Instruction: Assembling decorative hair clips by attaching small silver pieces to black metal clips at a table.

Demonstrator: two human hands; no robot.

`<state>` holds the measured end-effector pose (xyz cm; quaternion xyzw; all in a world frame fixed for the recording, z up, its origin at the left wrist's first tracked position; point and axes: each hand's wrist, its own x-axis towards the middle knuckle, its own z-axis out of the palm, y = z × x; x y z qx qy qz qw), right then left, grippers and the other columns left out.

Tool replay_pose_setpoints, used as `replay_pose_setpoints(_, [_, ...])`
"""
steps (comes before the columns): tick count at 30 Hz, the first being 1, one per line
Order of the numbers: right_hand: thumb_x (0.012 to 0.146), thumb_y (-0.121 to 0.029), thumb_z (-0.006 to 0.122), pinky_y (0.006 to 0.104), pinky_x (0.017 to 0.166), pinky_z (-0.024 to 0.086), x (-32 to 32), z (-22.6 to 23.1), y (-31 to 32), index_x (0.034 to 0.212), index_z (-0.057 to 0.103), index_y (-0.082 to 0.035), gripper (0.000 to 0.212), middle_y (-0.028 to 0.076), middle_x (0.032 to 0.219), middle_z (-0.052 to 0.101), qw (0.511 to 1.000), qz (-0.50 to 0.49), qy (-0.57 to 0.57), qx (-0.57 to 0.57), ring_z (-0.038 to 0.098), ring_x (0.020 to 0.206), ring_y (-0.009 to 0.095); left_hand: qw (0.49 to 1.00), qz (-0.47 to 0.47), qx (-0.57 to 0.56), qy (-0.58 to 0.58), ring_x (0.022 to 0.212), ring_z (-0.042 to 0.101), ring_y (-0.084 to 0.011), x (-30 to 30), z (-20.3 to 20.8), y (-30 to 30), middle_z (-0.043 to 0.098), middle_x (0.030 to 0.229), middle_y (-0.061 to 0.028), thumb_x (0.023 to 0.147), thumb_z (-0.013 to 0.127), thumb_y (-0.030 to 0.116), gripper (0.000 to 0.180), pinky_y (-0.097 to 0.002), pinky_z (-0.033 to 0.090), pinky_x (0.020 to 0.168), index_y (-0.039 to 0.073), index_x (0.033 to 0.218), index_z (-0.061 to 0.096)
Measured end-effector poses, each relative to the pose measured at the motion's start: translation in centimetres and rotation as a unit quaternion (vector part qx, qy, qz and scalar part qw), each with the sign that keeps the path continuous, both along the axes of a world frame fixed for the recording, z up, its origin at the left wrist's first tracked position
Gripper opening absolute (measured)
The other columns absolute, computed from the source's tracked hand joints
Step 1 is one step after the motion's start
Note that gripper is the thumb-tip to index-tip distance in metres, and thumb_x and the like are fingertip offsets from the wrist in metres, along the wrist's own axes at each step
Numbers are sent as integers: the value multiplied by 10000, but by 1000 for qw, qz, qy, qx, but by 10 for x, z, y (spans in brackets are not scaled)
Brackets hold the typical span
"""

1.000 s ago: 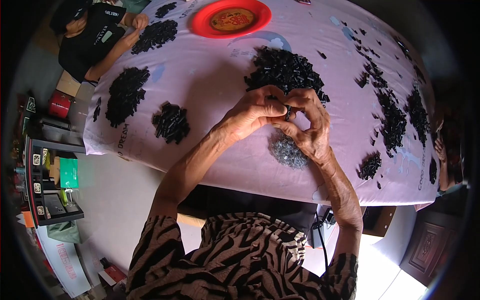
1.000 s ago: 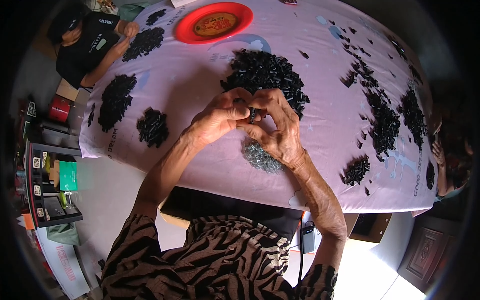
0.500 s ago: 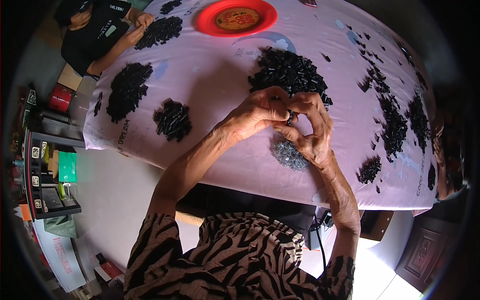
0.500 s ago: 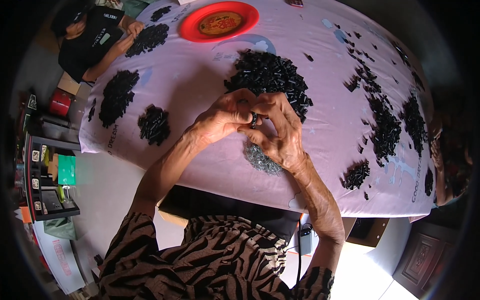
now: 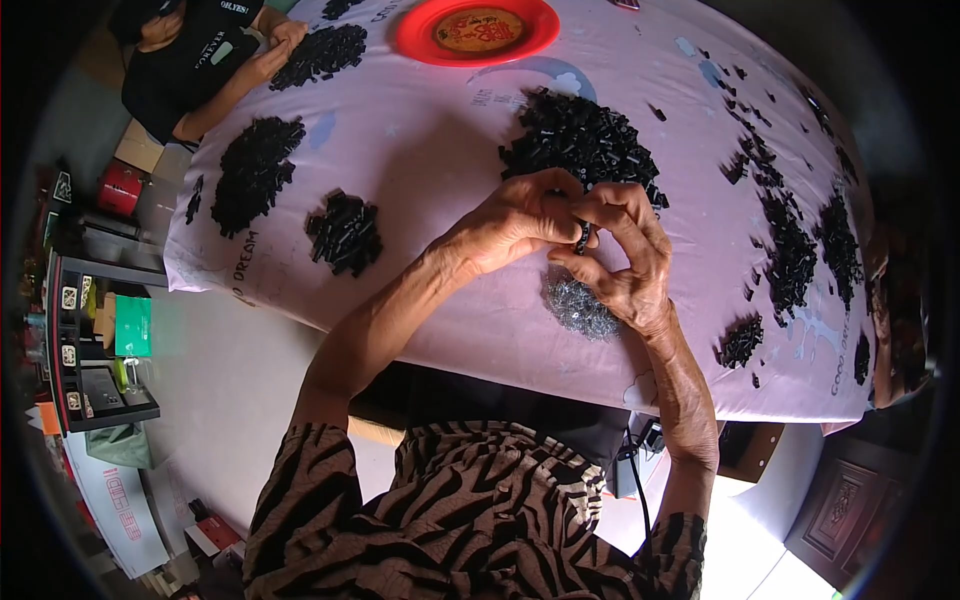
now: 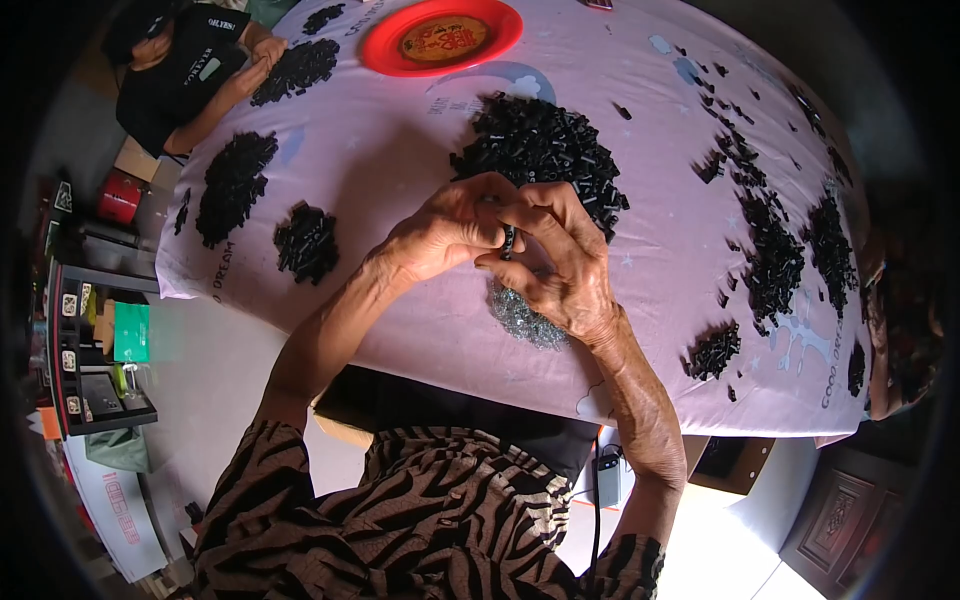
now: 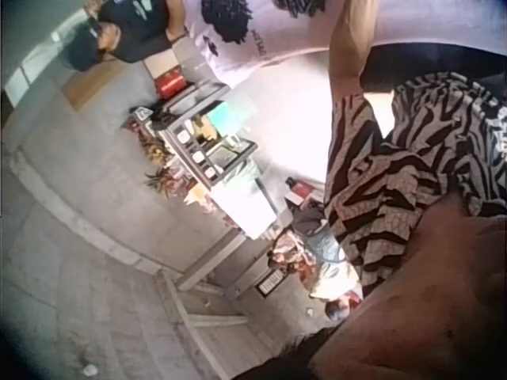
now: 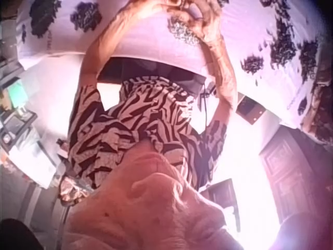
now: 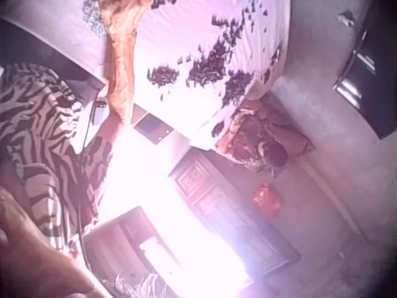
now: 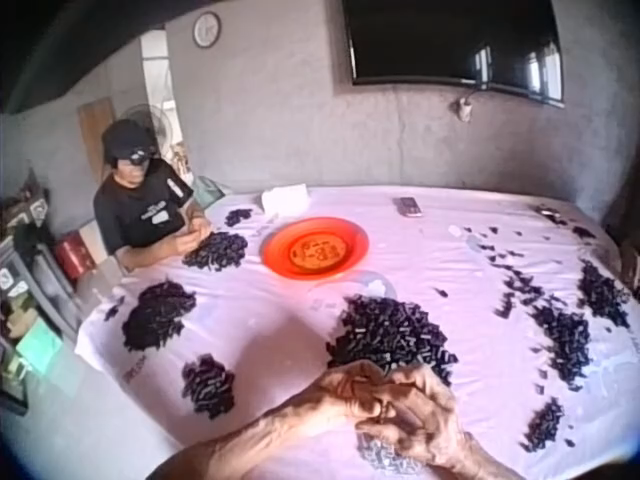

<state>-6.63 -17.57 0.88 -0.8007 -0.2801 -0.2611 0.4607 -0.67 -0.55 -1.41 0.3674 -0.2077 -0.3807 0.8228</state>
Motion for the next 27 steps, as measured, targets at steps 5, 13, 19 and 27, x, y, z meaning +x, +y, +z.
replay_pose_setpoints(5, [600, -166, 840, 328, 736, 501, 0, -1, 1, 1027, 654, -24, 487, 87, 964, 554, 1000, 2, 0, 10, 574, 875, 227, 1000, 1, -10, 2, 915, 630, -193, -2, 2, -1, 623, 981, -100, 805, 667, -3, 324, -307, 520, 798, 8, 1082, 499])
replay_pose_setpoints(13, [604, -183, 837, 325, 729, 488, 2, -2, -1, 1001, 674, -40, 453, 68, 905, 577, 1000, -1, -5, 4, 572, 836, 219, 999, -6, -19, 29, 918, 630, -201, -2, 0, -1, 626, 991, -101, 797, 663, -29, 337, -312, 516, 816, 5, 1091, 503])
replay_pose_setpoints(19, [597, -159, 832, 333, 688, 479, 1, 1, -3, 972, 674, -24, 428, 86, 889, 591, 1000, -9, -21, -21, 564, 786, 233, 999, -17, -31, 26, 919, 631, -197, 0, -3, -2, 633, 980, -103, 795, 663, -27, 335, -312, 515, 824, 5, 1090, 507])
replay_pose_setpoints(27, [611, -143, 817, 353, 666, 486, 2, -1, -4, 994, 633, -6, 446, 104, 904, 588, 998, -2, -47, -45, 565, 774, 262, 1000, -5, -12, 24, 909, 631, -173, 1, -6, -1, 640, 957, -93, 798, 654, -32, 326, -305, 515, 822, 15, 1087, 510])
